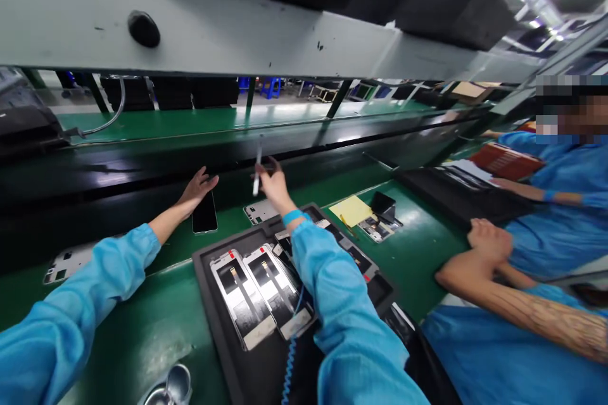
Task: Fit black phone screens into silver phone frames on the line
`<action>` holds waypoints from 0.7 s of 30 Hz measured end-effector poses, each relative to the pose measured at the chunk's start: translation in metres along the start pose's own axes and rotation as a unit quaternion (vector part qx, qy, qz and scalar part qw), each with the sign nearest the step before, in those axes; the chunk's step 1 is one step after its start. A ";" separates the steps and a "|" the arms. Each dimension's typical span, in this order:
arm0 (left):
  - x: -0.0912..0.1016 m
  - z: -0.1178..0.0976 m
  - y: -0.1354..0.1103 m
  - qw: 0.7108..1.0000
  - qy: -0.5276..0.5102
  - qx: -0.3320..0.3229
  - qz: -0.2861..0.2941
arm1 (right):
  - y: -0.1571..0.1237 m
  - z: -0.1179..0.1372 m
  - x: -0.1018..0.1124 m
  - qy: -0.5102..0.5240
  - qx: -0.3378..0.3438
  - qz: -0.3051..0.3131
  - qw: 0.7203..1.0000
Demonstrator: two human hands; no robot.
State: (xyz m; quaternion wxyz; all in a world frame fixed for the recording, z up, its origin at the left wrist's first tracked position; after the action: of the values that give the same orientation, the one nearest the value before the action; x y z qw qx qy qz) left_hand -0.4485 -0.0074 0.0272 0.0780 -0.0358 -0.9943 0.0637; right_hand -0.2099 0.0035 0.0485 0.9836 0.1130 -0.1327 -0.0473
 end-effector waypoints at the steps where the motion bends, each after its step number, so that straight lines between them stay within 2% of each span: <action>1: -0.006 -0.012 -0.005 0.999 -0.008 -0.005 0.037 | -0.013 0.003 -0.025 0.024 0.004 0.012 1.000; 2: -0.011 -0.023 -0.011 0.997 -0.011 -0.008 0.073 | -0.028 0.007 -0.051 0.068 0.012 0.032 0.997; 4: -0.013 -0.040 -0.027 0.991 0.001 -0.008 0.136 | -0.060 0.019 -0.105 0.250 0.017 0.082 0.965; 6: -0.004 -0.050 -0.044 0.984 0.031 0.002 0.177 | -0.088 0.032 -0.143 0.336 0.018 0.115 0.935; 9: 0.024 -0.054 -0.062 0.974 0.103 0.026 0.201 | -0.109 0.049 -0.176 0.325 0.011 0.204 0.923; 11: 0.049 -0.056 -0.070 0.965 0.159 0.041 0.203 | -0.109 0.055 -0.175 0.229 0.023 0.284 0.931; 13: 0.077 -0.060 -0.075 0.950 0.249 0.044 0.186 | -0.091 0.050 -0.147 0.042 0.048 0.311 0.948; 14: 0.091 -0.062 -0.077 0.934 0.311 0.041 0.171 | -0.074 0.043 -0.119 -0.098 0.058 0.277 0.954; 15: 0.105 -0.063 -0.079 0.913 0.376 0.037 0.157 | -0.055 0.031 -0.085 -0.251 0.035 0.224 0.941; 16: 0.117 -0.064 -0.081 0.889 0.433 0.033 0.144 | -0.040 0.015 -0.046 -0.386 -0.030 0.173 0.906; 18: 0.134 -0.062 -0.087 0.856 0.497 0.031 0.140 | -0.024 -0.008 0.013 -0.460 -0.128 0.101 0.873; 19: 0.139 -0.060 -0.090 0.855 0.497 0.035 0.147 | -0.021 -0.018 0.035 -0.485 -0.168 0.075 0.855; 21: 0.146 -0.054 -0.097 0.864 0.476 0.040 0.160 | -0.020 -0.037 0.061 -0.500 -0.226 0.044 0.835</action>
State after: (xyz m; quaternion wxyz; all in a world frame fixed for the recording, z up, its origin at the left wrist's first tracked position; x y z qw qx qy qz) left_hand -0.5898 -0.0846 0.1150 0.5316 -0.2171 -0.8137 0.0905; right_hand -0.1422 -0.0161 0.0242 0.7821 -0.1571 -0.5972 -0.0831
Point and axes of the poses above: each hand's wrist, its own y-axis towards the middle knuckle, its own x-axis out of the back of the hand, z = x × y, the point moved 10 cm from there along y, towards the middle knuckle, and after that the axes turned 6 degrees about x, right-handed, at the moved point
